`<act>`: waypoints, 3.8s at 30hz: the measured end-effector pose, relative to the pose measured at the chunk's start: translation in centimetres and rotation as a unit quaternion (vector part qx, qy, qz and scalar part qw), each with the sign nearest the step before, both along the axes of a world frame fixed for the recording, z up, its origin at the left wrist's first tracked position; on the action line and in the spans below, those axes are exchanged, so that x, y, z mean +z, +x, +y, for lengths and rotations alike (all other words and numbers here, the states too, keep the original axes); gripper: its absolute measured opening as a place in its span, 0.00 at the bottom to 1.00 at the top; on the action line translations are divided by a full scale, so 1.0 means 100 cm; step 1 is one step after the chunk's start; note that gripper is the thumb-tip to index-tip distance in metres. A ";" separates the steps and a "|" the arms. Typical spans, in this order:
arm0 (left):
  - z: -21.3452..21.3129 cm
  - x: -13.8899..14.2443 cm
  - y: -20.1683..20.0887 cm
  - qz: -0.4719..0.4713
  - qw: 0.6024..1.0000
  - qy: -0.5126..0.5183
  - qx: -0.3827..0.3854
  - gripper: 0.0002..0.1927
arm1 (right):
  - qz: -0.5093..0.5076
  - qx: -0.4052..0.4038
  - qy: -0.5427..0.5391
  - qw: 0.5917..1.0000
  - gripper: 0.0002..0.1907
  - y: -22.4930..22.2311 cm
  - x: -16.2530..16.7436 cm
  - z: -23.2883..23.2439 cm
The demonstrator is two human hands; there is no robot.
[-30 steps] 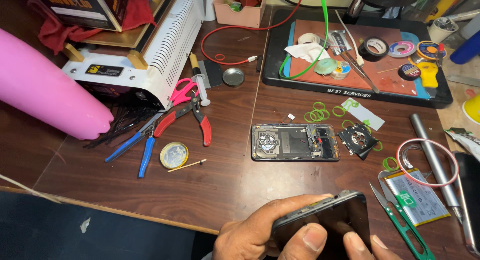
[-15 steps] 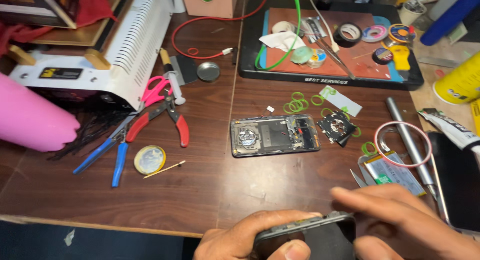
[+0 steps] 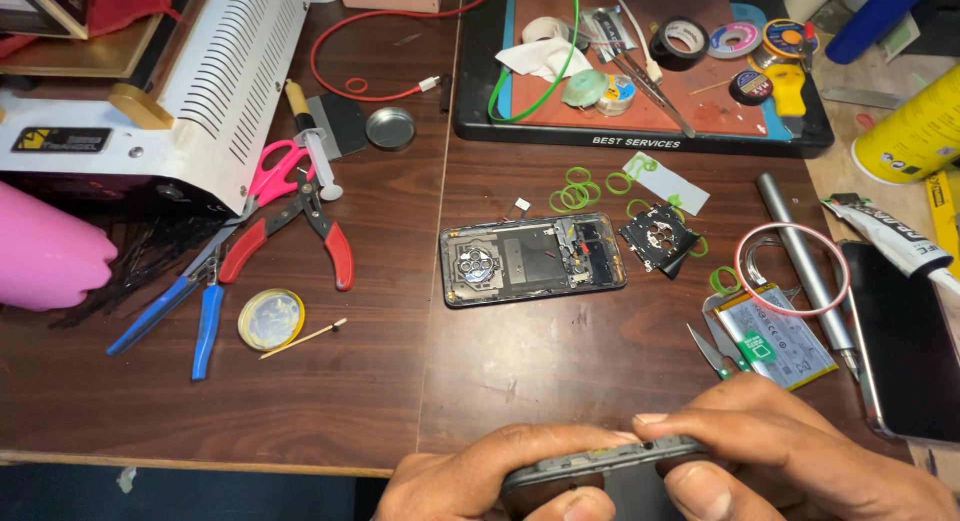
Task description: The person removes adhesive residue from a smartphone frame using a utility knife, then aligns and presses a replacement screen onto the frame. They use tweezers to place a small red component onto the internal circuit board.
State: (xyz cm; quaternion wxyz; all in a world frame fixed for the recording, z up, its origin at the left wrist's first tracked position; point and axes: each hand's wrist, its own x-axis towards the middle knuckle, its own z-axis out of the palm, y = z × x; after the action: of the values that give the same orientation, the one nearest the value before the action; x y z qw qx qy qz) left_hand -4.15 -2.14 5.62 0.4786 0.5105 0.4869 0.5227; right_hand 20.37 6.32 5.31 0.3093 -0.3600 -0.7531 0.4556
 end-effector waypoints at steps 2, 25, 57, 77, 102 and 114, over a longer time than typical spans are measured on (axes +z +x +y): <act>0.001 0.000 0.000 0.024 1.000 0.018 -0.001 0.15 | 0.008 0.018 0.041 0.999 0.12 -0.001 0.000 0.002; 0.005 0.004 0.003 0.039 0.998 0.040 -0.022 0.14 | 0.023 0.038 0.123 0.991 0.14 0.002 -0.014 0.007; 0.010 0.022 -0.002 0.036 0.989 0.106 -0.096 0.13 | -0.150 0.185 -0.362 0.901 0.15 0.124 -0.151 0.084; 0.010 0.022 0.016 0.055 0.997 0.007 -0.055 0.13 | 0.024 0.023 -0.088 0.996 0.21 0.020 0.008 0.016; 0.002 0.016 -0.008 0.016 0.985 -0.166 -0.051 0.16 | 0.052 -0.281 -0.240 0.928 0.17 0.064 -0.025 0.015; 0.002 0.023 -0.006 0.048 0.979 -0.189 -0.059 0.13 | 0.089 0.026 -0.130 0.987 0.17 0.098 -0.050 0.033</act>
State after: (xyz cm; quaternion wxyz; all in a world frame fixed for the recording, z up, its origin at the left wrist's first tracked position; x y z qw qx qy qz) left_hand -4.76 -1.96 7.87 0.5724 0.4631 0.5687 0.3667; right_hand 30.15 9.62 0.32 0.3141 -0.3355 -0.6661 0.5875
